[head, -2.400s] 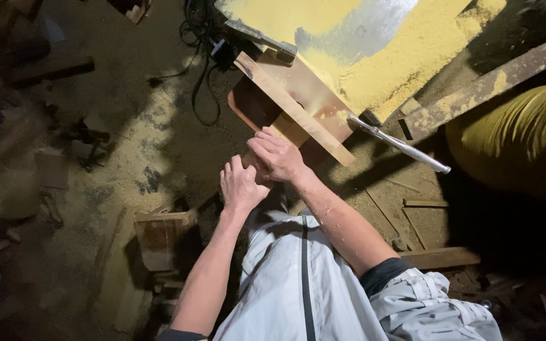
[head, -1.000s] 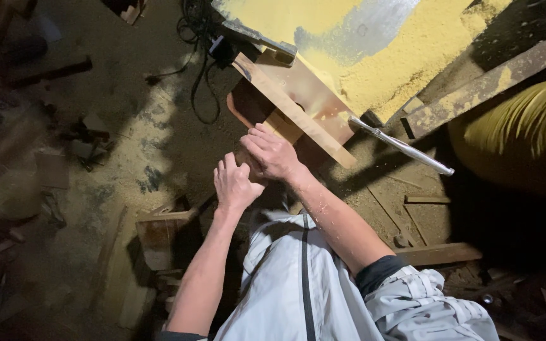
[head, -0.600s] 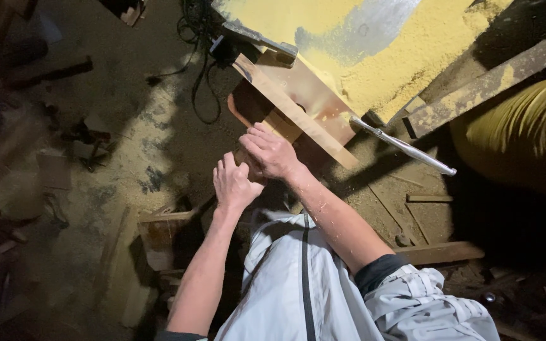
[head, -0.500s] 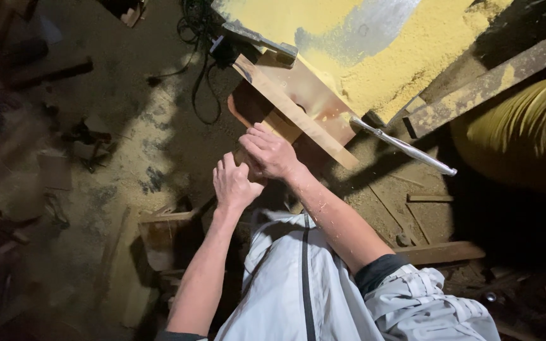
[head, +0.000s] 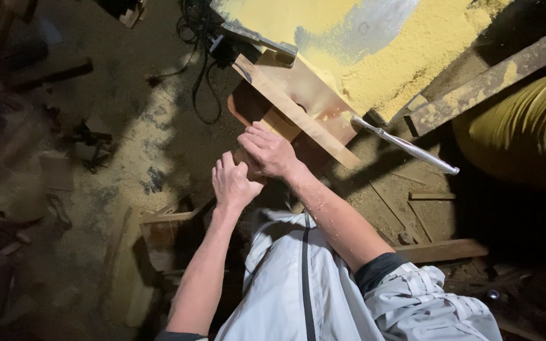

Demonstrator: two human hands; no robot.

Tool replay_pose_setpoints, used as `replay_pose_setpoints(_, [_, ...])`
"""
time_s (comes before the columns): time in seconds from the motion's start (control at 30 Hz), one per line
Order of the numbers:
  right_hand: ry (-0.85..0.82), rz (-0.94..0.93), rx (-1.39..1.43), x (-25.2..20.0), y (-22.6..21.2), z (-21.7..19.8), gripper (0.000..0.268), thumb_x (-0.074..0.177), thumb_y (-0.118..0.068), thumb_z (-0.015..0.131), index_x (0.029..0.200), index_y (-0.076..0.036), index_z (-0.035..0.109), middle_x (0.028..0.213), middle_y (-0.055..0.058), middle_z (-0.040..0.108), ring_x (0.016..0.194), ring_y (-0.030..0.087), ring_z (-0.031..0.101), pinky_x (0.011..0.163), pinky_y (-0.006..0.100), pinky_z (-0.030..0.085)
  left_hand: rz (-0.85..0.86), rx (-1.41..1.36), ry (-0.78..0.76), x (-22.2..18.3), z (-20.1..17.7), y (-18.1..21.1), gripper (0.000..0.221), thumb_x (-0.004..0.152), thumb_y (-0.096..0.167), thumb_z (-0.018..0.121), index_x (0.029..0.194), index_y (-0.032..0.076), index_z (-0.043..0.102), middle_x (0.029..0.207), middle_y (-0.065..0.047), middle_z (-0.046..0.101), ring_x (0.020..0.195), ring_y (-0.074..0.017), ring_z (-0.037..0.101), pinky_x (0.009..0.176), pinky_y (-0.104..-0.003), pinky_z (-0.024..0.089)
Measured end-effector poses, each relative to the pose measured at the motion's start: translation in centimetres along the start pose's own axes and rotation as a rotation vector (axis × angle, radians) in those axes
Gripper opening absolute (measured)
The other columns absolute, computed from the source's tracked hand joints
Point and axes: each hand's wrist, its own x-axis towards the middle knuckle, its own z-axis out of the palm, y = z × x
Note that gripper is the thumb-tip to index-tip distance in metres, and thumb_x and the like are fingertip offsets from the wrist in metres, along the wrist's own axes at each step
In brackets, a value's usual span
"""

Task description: Feeding wooden boards into a woodworking machine for processing

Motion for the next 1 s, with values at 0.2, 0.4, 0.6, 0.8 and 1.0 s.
replay_pose_setpoints(0.2, [-0.027,-0.001,0.044,-0.3,0.3,0.4,0.059,0.064,-0.026,0.067,0.116,0.002,0.069,0.107,0.017,0.072,0.109,0.032,0.071,0.112,0.049,0.049,0.006,0.000,-0.024,0.7,-1.2,0.5,0.041,0.061,0.037,0.082,0.065,-0.002,0.069,0.084,-0.018,0.053,0.073,-0.0470,0.060,0.065,-0.054,0.052])
replay_pose_setpoints(0.4, [0.023,-0.002,0.012,0.1,0.3,0.8,0.048,0.072,-0.022,0.063,0.115,-0.001,0.070,0.106,0.014,0.072,0.107,0.031,0.071,0.110,0.046,0.049,0.004,-0.009,0.003,0.3,-0.1,-0.3,0.043,0.060,0.038,0.084,0.064,-0.002,0.068,0.088,-0.018,0.054,0.072,-0.0466,0.060,0.065,-0.054,0.052])
replay_pose_setpoints(0.6, [0.021,0.001,0.020,-0.3,0.6,1.5,0.054,0.071,-0.032,0.064,0.116,-0.002,0.069,0.108,0.014,0.072,0.110,0.029,0.070,0.112,0.045,0.048,0.011,0.000,0.026,0.7,-0.3,-0.3,0.043,0.060,0.038,0.083,0.062,-0.002,0.067,0.084,-0.018,0.052,0.069,-0.0465,0.058,0.062,-0.054,0.051])
replay_pose_setpoints(0.8, [0.043,0.009,0.003,0.7,0.1,1.1,0.045,0.076,-0.026,0.064,0.114,-0.002,0.070,0.105,0.013,0.072,0.106,0.029,0.071,0.110,0.044,0.050,0.018,-0.001,0.046,0.9,-0.5,-0.3,0.041,0.060,0.036,0.083,0.061,-0.001,0.065,0.085,-0.018,0.052,0.069,-0.0476,0.058,0.061,-0.054,0.051])
replay_pose_setpoints(1.0, [0.059,0.031,0.014,1.6,-0.3,0.3,0.041,0.076,-0.021,0.067,0.112,-0.002,0.071,0.103,0.013,0.073,0.104,0.030,0.072,0.109,0.046,0.051,0.022,-0.013,0.027,1.2,-1.0,-0.4,0.042,0.059,0.035,0.083,0.063,-0.003,0.066,0.085,-0.018,0.052,0.071,-0.0488,0.058,0.062,-0.055,0.050])
